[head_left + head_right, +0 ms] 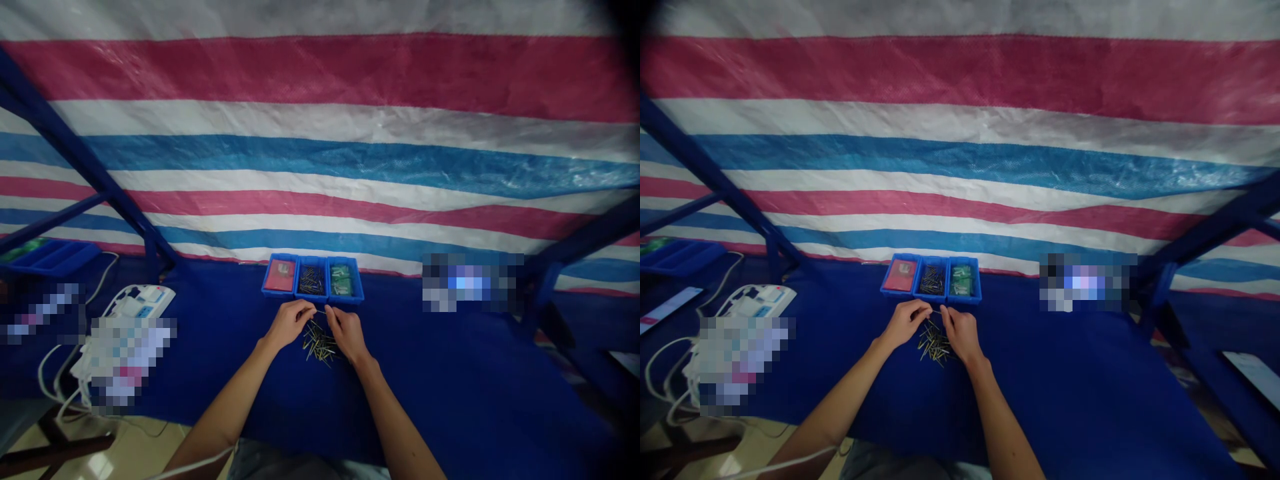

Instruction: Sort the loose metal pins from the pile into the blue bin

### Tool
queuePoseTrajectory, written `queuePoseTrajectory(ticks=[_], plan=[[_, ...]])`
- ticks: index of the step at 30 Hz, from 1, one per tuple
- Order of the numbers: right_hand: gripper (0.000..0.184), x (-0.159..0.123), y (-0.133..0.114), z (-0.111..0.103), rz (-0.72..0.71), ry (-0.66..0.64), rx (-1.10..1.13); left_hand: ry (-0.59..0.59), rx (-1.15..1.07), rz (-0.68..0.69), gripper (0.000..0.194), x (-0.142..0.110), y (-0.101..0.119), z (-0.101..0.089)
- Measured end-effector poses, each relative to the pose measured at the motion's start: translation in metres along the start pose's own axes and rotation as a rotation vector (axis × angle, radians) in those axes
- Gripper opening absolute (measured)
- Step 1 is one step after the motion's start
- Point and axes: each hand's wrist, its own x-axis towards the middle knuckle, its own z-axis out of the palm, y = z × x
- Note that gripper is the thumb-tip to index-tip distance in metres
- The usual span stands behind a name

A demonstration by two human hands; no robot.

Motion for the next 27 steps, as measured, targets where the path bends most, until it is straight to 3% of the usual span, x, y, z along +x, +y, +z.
queuePoseTrajectory(ticks=[8,27], plan=[[0.029,0.0011,-0.0092,-0.0076,0.0,-0.038,0.125,0.06,-0.025,-0.035,0.029,0.0006,0.0006,-0.002],[0.024,0.0007,-0.0017,-0.0003,-0.06,0.013,0.18,-0.02,0.019,-0.035,0.029,0.0002,-0.0027,0.0005]])
